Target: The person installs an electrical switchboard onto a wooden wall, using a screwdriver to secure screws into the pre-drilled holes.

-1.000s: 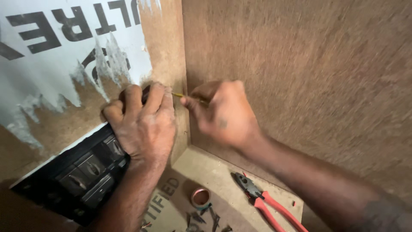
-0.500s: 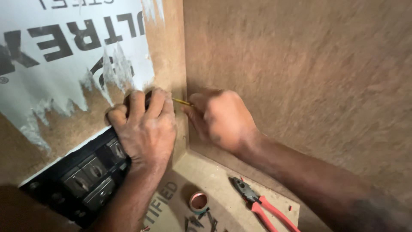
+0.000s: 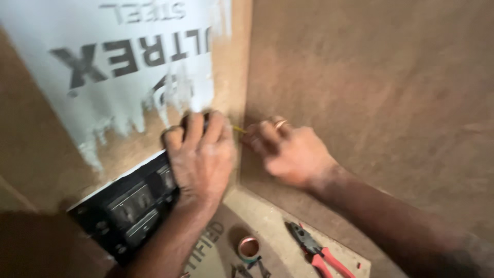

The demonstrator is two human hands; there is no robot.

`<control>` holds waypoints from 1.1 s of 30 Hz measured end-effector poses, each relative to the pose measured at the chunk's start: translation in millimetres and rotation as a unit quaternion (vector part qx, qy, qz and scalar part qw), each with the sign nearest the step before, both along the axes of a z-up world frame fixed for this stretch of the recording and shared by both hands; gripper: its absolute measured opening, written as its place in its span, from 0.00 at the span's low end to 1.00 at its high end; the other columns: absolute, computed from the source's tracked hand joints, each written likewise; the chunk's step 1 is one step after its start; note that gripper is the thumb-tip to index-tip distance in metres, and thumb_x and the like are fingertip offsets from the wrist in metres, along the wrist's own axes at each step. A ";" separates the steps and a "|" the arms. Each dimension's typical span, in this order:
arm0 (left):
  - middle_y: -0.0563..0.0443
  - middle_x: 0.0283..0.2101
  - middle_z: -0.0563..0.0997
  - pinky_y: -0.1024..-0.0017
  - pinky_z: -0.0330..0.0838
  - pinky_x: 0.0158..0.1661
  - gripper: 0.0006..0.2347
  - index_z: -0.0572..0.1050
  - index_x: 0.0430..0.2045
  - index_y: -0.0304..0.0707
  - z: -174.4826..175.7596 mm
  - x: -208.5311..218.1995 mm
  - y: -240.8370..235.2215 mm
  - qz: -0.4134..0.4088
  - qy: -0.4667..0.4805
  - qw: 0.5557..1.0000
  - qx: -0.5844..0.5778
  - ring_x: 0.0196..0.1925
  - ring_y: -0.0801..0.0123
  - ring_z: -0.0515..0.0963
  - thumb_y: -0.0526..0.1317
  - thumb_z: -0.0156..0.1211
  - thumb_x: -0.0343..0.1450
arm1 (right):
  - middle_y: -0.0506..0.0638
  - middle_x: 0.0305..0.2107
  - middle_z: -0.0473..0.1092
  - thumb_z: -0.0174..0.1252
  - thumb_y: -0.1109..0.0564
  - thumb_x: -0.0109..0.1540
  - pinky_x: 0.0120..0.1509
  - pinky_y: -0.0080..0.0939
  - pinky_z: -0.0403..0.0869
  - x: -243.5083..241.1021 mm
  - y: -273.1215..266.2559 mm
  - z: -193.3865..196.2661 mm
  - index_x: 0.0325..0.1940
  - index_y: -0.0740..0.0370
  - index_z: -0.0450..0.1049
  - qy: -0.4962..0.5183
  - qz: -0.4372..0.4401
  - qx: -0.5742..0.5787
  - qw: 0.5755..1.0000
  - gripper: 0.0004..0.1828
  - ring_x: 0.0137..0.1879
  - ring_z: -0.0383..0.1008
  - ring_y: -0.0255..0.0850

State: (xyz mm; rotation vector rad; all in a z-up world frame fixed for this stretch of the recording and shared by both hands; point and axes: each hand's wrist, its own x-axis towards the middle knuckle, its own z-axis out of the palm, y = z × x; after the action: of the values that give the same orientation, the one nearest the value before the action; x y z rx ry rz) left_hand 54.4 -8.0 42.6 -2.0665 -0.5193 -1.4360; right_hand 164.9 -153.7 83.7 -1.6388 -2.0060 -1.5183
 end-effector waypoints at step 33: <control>0.48 0.41 0.75 0.66 0.66 0.45 0.07 0.81 0.32 0.36 4.3 -13.4 0.2 -0.009 -0.022 1.000 0.008 0.47 0.61 0.73 0.37 0.59 0.66 | 0.59 0.23 0.73 0.62 0.54 0.63 0.29 0.49 0.69 -36.1 10.2 5.8 0.32 0.67 0.78 0.216 0.001 0.039 0.976 0.13 0.28 0.74 0.57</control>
State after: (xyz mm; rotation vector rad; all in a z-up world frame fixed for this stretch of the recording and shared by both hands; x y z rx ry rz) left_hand 41.0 -7.8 46.9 -2.0360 -0.5072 -1.4934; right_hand 128.8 -143.5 89.5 -1.7486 -1.6929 -1.0999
